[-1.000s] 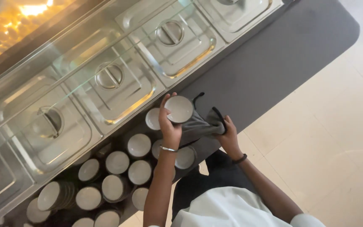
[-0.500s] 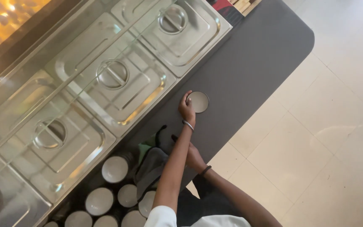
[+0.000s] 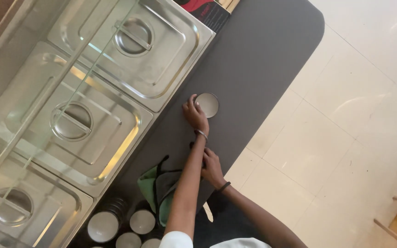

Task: Cleaning and wiping small bowls at a restaurant counter using a cloth.

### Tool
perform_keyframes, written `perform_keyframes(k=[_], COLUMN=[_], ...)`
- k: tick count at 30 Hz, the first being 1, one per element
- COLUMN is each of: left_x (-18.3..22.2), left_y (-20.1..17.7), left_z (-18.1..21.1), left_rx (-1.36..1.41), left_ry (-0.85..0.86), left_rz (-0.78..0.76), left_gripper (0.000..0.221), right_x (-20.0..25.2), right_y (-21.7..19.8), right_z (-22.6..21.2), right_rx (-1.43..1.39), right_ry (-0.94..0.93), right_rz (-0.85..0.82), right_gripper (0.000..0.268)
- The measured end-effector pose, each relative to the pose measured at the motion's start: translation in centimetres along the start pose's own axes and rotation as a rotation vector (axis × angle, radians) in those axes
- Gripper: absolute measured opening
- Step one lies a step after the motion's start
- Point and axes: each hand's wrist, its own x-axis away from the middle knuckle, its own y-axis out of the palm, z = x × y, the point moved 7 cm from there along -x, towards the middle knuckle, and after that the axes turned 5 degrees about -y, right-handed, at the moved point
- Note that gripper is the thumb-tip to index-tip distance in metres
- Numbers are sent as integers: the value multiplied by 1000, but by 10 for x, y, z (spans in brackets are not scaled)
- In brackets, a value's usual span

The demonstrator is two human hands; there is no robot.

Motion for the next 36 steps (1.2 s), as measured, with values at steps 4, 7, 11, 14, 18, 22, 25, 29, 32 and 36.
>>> perform_keyframes(k=[4, 7, 11, 14, 18, 22, 25, 29, 32, 36], left_x=[-5, -1, 38, 89, 162, 198, 208, 210, 208, 212], left_y=[18, -7, -108, -220, -373, -447, -452, -453, -461, -421], left_z=[-5, -2, 21, 3, -68, -130, -163, -188, -211, -267], left_rx=[-119, -199, 50, 77, -219, -343, -568, -506, 11, 1080], left_ry=[101, 95, 247, 236, 149, 73, 16, 110, -121, -305], left_rz=[45, 18, -58, 30, 572, 619, 440, 385, 350, 294], left_gripper=[33, 43, 44, 41, 54, 61, 50, 24, 27, 39], right_x=[2, 6, 12, 20, 8, 11, 31, 41, 58, 93], right_y=[9, 14, 23, 31, 39, 43, 38, 66, 86, 119], right_z=[16, 30, 50, 48, 27, -81, -161, -149, -154, -221], right_rx=[25, -205, -732, -812, -584, -76, 477, 90, -287, -449], right_ry=[8, -29, 270, 459, 290, -196, -535, -264, -98, -190], right_rz=[-83, -157, -362, -420, -480, -408, -146, -173, -212, -247], right_gripper=[53, 64, 72, 64, 52, 43, 30, 21, 19, 26])
